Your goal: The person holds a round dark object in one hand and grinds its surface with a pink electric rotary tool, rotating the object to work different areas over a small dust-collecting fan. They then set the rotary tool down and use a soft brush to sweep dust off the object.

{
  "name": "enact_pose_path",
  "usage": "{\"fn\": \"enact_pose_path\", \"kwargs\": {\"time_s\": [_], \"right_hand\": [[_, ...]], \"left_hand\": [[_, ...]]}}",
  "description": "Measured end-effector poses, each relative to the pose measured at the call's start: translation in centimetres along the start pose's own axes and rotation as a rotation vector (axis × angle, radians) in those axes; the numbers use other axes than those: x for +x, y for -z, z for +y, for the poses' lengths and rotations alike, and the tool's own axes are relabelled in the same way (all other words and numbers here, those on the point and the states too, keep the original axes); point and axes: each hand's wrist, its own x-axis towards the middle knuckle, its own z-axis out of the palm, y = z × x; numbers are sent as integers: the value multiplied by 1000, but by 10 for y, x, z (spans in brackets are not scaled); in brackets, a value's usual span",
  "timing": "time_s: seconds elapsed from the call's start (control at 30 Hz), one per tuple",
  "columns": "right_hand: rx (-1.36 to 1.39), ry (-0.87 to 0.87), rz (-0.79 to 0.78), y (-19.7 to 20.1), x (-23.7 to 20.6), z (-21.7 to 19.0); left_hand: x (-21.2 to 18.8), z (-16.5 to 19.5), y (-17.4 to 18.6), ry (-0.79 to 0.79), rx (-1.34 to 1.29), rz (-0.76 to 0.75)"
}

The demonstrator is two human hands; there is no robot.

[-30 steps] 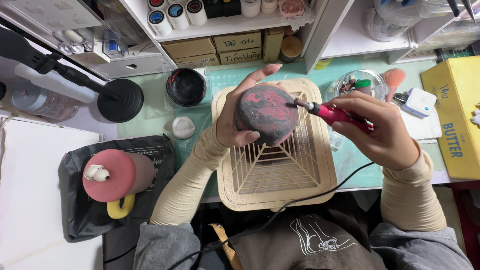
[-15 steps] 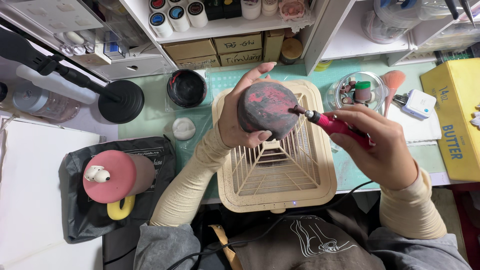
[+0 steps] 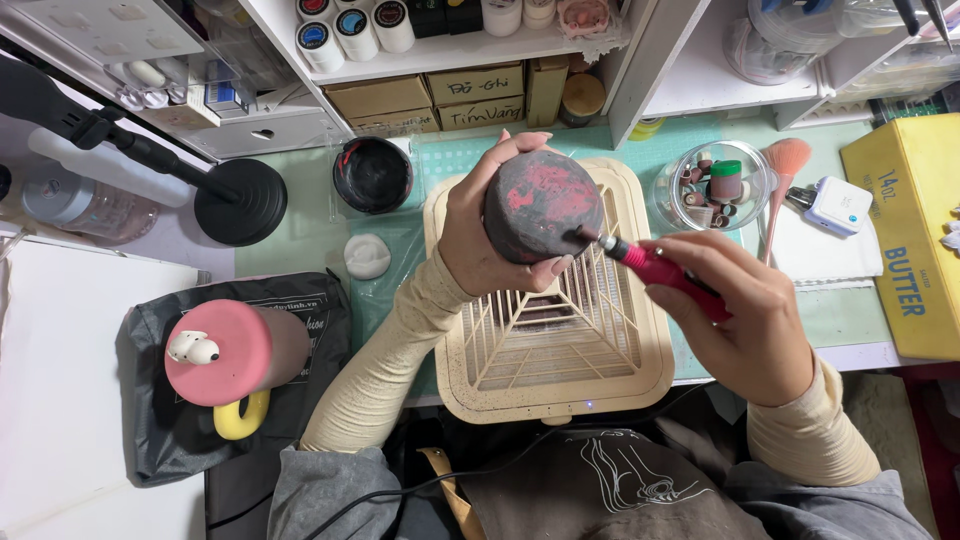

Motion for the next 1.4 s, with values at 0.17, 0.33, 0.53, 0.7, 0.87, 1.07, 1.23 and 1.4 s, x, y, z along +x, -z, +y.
{"fn": "enact_pose_path", "kwargs": {"time_s": [0.17,0.33,0.53,0.7,0.87,1.07,1.23,1.4], "right_hand": [[9,26,-16,-2,-5,1],[132,-93,2,4,4,8],[20,90,67,8,19,32],[55,117,66,-10,22,33],[57,103,64,-17,30,30],[58,60,75,-26,29,27],[89,110,56,-25,30,22],[100,131,50,-22,30,17]], "left_hand": [[-1,1,-2,-75,153,40],[-3,-3,-8,-8,-58,2],[-4,-7,-2,38,-251,-103],[-3,-6,-1,81,-383,-82],[-5,-4,-2,108,-368,-105],[-5,-2,0,111,-326,-131],[-5,-1,-2,115,-355,-138],[-5,-2,0,132,-340,-138]]}}
